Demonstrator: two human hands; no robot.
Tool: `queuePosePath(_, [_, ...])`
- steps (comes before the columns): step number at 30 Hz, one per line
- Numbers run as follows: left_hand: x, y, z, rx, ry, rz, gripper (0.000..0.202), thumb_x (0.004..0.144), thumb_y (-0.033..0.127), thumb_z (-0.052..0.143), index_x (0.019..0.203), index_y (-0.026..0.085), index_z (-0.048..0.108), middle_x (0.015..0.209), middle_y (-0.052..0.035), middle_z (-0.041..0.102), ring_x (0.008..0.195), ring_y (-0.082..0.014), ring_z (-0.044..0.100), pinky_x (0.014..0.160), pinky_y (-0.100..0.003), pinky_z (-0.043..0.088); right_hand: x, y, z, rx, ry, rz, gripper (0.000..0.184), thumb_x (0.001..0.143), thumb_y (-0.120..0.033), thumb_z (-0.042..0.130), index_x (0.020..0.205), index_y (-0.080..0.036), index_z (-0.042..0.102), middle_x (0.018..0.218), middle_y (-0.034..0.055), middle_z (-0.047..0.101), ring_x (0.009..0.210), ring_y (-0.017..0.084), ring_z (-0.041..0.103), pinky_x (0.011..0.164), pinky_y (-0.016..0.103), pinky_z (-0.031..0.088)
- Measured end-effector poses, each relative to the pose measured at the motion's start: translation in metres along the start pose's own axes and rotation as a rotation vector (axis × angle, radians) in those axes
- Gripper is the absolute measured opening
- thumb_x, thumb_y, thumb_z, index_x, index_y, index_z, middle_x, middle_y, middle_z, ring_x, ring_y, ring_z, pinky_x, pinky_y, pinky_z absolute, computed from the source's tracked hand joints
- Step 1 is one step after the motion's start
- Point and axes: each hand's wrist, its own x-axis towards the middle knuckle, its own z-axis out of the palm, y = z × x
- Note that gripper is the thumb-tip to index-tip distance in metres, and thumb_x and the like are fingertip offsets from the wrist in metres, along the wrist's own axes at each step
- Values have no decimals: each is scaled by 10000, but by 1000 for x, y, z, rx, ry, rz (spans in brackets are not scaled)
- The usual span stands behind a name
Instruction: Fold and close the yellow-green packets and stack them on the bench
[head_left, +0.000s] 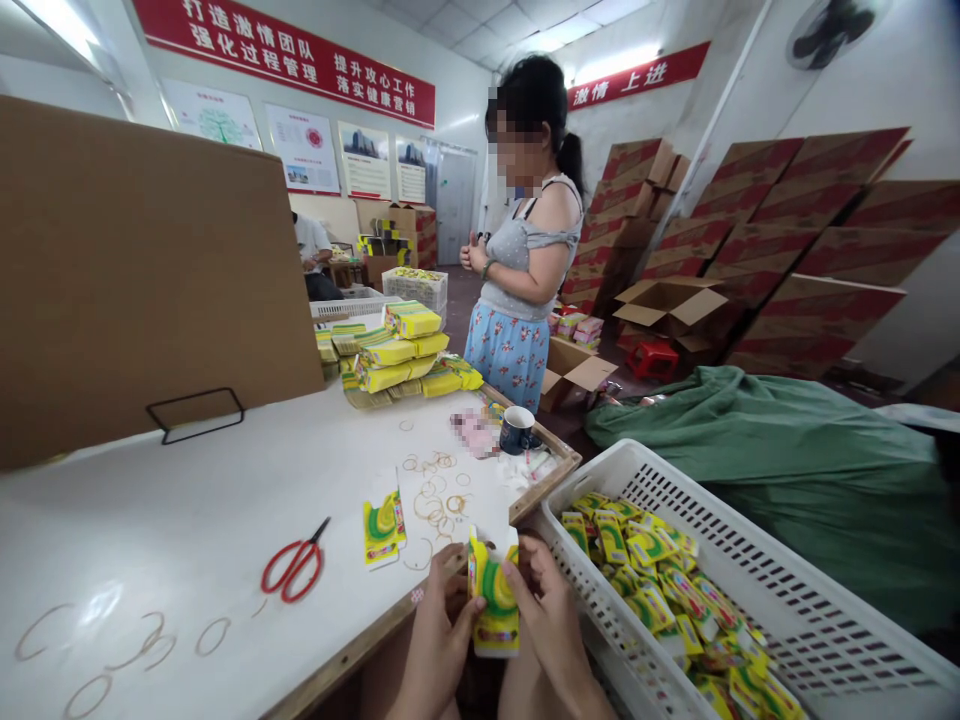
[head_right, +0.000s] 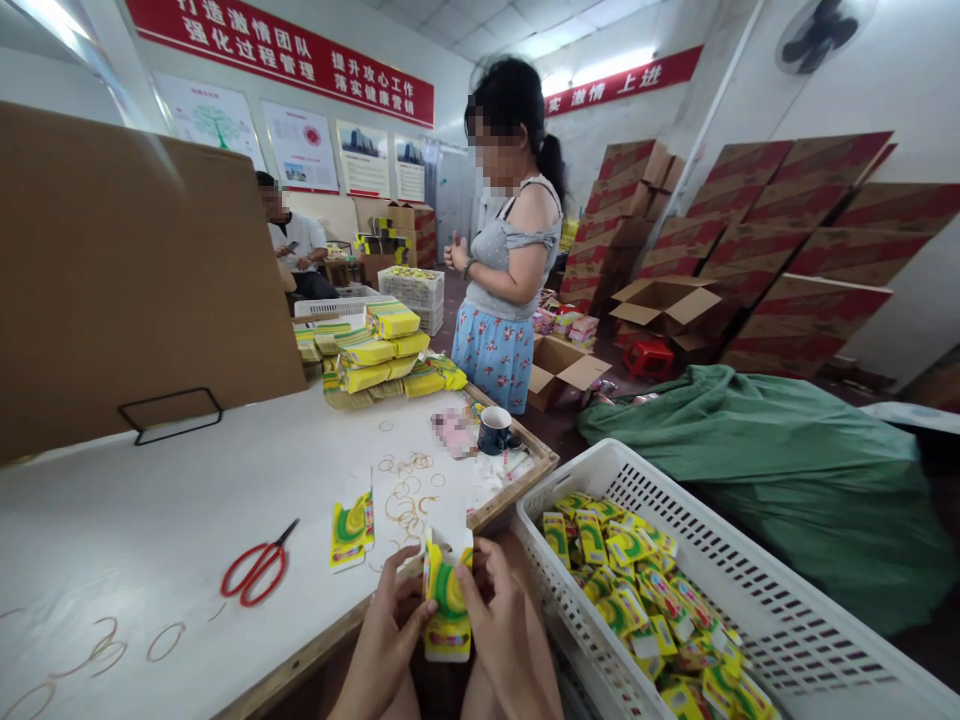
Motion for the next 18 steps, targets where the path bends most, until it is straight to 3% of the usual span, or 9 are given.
queuePosePath(3, [-3,0,-3,-27,-78,-19,749,810,404,658,1434,227,281,997,-95,697,894,-234,665,830,-353,512,1,1,-3,116,-83,40,391,885,-395,597,1234,-220,571,962,70,716,781,192,696,691,281,583])
queuePosePath(8, [-4,3,-10,-35,-241,2,804,858,428,618,1501,242,171,1129,-132,663,1056,-265,628,920,-380,472,5,0,-13,167,-198,54,444,869,-427,613,1268,-235,591,980,83,708,817,225,694,708,317,589])
queuePosePath(13, [-7,11,-15,-82,-320,-10,762,851,425,638,1482,256,246,1146,-132,661,1067,-275,626,951,-413,456,7,-1,-22,244,-374,127,389,912,-450,554,1233,-237,602,986,74,692,833,220,673,752,332,559])
queuePosePath(15, [-9,12,-15,-135,-370,-43,742,816,399,691,1437,258,311,1083,-116,678,997,-263,649,892,-398,481,7,-2,-24,260,-405,141,363,921,-472,533,1162,-217,626,916,64,684,804,212,658,713,311,539])
queuePosePath(18, [-12,9,-14,-246,-433,-96,655,756,362,764,1301,253,417,953,-73,688,818,-209,672,703,-294,488,8,-4,-26,248,-452,158,340,921,-496,525,993,-192,658,786,35,643,705,178,606,628,262,482])
